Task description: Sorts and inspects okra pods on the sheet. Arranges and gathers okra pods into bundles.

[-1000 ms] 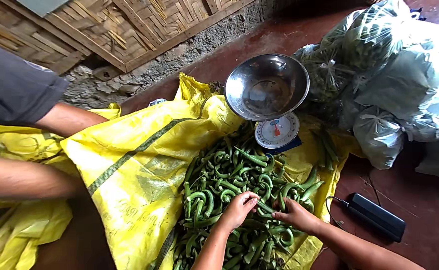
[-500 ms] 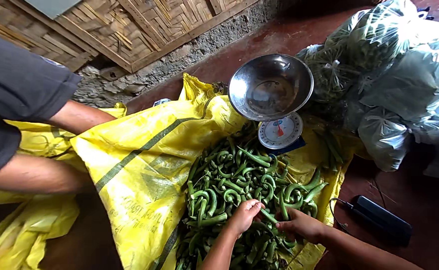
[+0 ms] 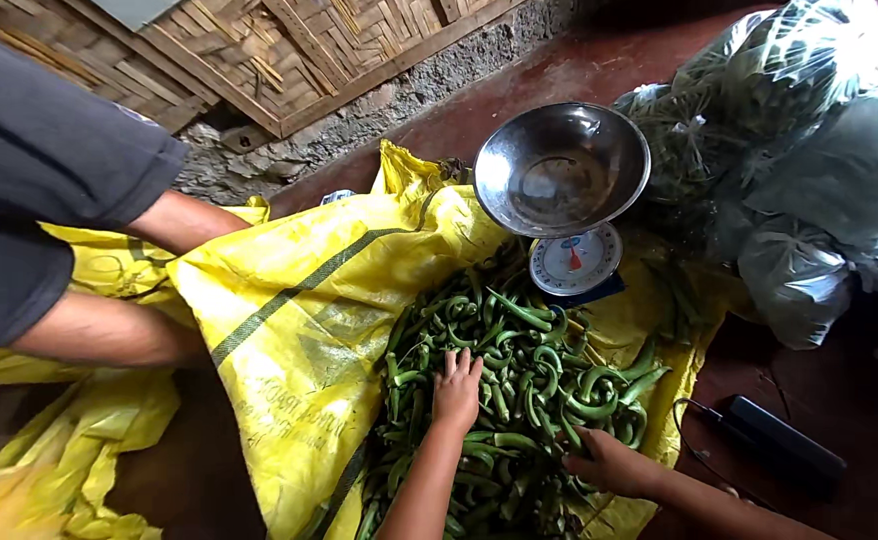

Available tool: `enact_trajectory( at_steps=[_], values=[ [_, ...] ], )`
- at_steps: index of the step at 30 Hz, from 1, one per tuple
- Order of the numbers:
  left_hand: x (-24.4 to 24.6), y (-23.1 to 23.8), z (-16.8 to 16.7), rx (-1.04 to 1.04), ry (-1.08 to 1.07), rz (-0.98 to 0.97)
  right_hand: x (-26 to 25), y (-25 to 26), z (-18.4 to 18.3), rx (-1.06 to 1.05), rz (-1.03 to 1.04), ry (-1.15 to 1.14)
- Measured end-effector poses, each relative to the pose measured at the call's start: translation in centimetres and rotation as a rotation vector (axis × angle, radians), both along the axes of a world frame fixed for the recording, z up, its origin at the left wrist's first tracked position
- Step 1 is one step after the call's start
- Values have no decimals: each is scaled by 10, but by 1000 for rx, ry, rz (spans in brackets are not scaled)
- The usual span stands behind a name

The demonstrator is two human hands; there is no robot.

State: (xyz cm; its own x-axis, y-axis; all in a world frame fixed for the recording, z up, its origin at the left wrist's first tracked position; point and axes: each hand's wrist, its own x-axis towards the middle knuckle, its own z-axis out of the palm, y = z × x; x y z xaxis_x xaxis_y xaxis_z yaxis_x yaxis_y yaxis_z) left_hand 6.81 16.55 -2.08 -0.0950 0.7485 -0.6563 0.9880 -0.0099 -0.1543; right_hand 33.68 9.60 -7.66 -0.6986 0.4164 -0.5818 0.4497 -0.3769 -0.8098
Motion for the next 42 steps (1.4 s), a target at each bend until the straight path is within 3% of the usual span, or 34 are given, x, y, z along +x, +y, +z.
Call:
enact_trajectory(
  at_steps=[6, 12, 16, 20, 22, 24, 26, 28, 35, 42],
  values=[
    [19, 4, 3, -160, 82, 8, 5, 6, 6, -9, -53, 3],
    [66, -34, 9, -312, 63, -69, 15, 7, 0, -79, -170, 40],
    [58, -37, 17, -337, 15, -39, 18, 12, 2, -183, -279, 62],
    [37, -19, 38, -268, -249, 207, 17, 16, 2, -234, -367, 94],
    [25, -15, 46, -164, -568, 414, 16, 18, 4, -236, -396, 110],
    [18, -20, 49, -53, -1029, 720, 16, 19, 5, -243, -415, 125],
    [14, -23, 44, -85, -1445, 924, 16, 19, 7, -259, -435, 150],
    [12, -25, 38, -187, -1644, 988, 16, 18, 10, -318, -479, 201],
    [25, -35, 21, -359, -1845, 1056, 6, 10, 25, -593, -523, 399],
    [35, -38, 22, -174, -1637, 1084, -3, 8, 23, -697, -625, 565]
  ],
)
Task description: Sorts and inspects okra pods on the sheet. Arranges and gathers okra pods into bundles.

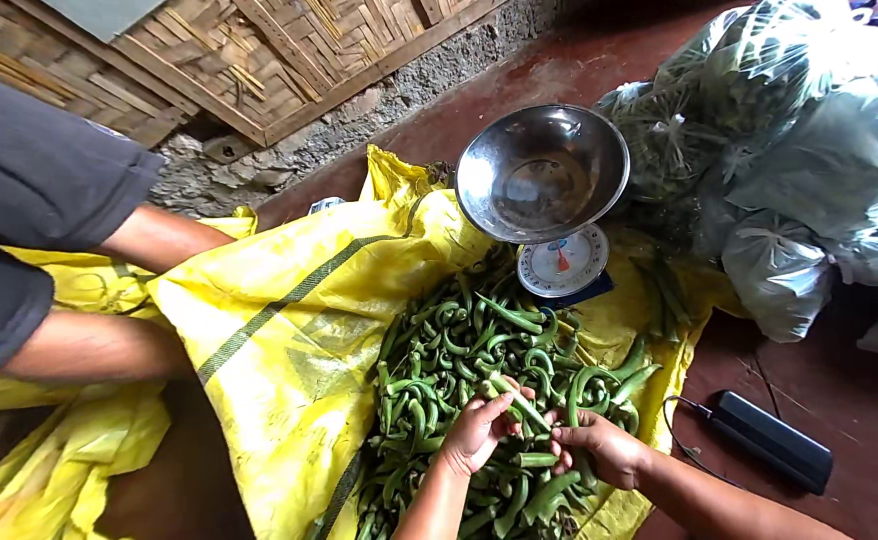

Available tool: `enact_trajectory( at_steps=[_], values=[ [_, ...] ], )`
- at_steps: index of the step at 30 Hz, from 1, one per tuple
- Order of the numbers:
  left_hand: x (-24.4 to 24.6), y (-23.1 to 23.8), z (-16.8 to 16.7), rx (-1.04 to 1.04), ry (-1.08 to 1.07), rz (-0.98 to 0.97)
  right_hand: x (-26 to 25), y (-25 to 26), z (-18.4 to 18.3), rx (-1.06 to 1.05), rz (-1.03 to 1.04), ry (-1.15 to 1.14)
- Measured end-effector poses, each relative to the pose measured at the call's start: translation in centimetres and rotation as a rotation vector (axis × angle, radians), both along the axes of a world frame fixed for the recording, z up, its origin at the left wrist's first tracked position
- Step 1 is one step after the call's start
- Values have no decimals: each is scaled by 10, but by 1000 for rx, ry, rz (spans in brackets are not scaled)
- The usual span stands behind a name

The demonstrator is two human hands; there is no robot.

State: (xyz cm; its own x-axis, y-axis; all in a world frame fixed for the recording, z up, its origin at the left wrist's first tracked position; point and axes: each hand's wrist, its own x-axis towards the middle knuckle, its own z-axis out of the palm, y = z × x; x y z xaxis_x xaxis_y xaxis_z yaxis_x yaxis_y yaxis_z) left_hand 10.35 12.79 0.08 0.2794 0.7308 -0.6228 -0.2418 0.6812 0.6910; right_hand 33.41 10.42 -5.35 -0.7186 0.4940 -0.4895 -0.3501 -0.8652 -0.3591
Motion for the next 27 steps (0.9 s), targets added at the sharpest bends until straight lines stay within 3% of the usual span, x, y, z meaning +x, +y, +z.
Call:
enact_trajectory(
  at_steps=[8, 13, 23, 27],
  values=[
    [19, -2, 9, 97, 425, -146, -2, -4, 0, 11, 73, -111],
    [18, -2, 5, 51, 382, -32, 0, -6, 0, -56, 39, -40],
    [14, -3, 6, -133, 236, 138, 8, -1, -8, 106, 52, 50],
    [7, -5, 4, -63, 157, 123, 9, 1, -11, 82, 24, 32]
  ],
)
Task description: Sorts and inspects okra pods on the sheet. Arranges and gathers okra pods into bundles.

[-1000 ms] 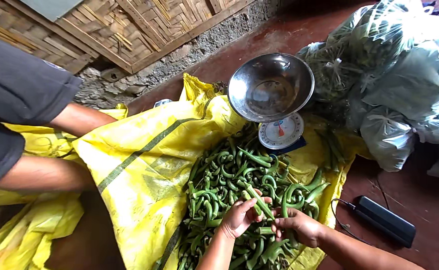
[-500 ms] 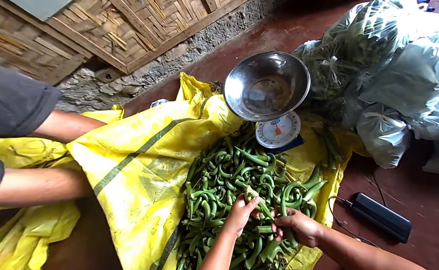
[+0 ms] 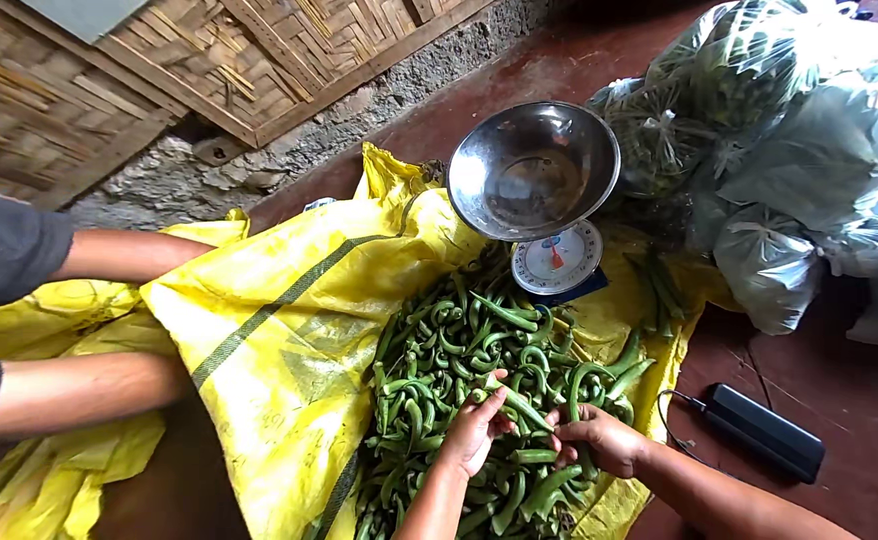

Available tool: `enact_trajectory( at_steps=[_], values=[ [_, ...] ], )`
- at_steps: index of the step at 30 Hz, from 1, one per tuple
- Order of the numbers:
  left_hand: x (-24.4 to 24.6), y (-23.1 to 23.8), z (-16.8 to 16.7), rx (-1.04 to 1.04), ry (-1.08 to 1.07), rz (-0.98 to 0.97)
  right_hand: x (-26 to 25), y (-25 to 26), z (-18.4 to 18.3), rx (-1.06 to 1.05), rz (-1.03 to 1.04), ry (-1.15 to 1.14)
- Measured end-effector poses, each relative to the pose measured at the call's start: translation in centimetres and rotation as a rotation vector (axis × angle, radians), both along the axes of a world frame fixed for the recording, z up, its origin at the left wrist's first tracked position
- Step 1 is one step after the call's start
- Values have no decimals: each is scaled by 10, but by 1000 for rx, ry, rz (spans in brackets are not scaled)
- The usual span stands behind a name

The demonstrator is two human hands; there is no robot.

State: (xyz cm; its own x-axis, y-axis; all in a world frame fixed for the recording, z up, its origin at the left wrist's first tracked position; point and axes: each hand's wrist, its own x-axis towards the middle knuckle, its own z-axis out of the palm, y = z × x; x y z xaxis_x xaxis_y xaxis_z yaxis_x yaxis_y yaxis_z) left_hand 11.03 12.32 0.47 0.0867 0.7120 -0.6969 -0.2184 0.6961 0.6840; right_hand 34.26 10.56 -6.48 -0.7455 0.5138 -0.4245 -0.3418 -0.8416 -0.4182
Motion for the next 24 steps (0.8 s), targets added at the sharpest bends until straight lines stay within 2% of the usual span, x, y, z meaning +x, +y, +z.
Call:
enact_trajectory(
  at_steps=[3, 6, 11, 17, 24],
  values=[
    [-5, 4, 5, 59, -13, 63, 2, 3, 0, -29, -53, -36],
    [-7, 10, 12, 43, 120, 52, 6, 6, -1, -63, -109, -69],
    [-16, 8, 10, -8, 276, -237, 15, 13, -1, -98, -247, -121],
    [-1, -7, 0, -157, 194, -550, 20, 26, -1, 6, -357, -65],
    [10, -7, -3, -172, -11, -457, 20, 35, 4, -155, -323, -27]
  ],
)
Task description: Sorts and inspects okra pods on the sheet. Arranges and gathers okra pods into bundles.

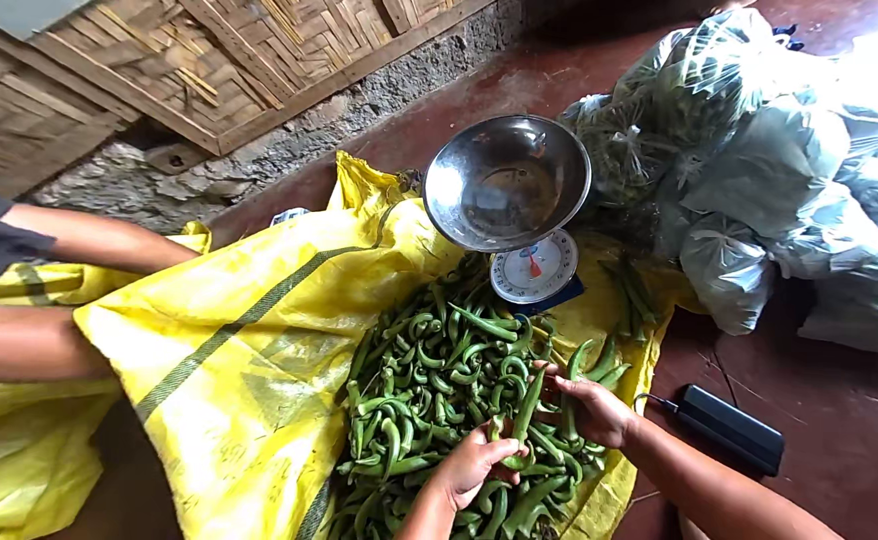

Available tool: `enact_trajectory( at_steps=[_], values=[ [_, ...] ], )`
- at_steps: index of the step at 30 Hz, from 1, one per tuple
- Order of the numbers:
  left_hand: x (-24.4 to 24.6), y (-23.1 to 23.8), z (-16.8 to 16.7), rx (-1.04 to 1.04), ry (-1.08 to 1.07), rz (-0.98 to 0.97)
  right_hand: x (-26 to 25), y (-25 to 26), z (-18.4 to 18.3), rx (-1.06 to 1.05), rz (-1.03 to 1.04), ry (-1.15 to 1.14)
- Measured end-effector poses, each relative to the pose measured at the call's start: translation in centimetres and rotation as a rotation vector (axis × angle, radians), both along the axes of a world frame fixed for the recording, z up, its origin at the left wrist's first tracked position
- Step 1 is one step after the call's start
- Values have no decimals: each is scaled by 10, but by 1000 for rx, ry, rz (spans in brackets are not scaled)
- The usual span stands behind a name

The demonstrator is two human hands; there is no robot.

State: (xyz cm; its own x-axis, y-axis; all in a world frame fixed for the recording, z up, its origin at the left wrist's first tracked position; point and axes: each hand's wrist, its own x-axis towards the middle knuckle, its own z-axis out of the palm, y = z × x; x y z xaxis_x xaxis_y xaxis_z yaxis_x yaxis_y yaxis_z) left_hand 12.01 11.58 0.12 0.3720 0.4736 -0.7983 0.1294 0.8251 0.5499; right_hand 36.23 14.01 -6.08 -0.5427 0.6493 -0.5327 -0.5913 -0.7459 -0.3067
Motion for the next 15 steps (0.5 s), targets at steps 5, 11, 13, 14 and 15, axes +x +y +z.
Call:
enact_trajectory(
  at_steps=[5, 11, 13, 14, 15],
  values=[
    [8, 0, -2, -14, -57, 60, -9, -15, -9, -7, 67, 166],
    [18, 3, -2, -16, 46, -104, -6, -10, -9, 143, 126, -34],
    [14, 3, -7, -35, -9, -62, 12, 6, -7, 291, 102, -347],
    [12, 3, -9, -53, -40, -11, 26, 18, -6, 378, 84, -555],
    [9, 3, -9, -68, -65, 39, 44, 30, -4, 468, 82, -778]
  ],
)
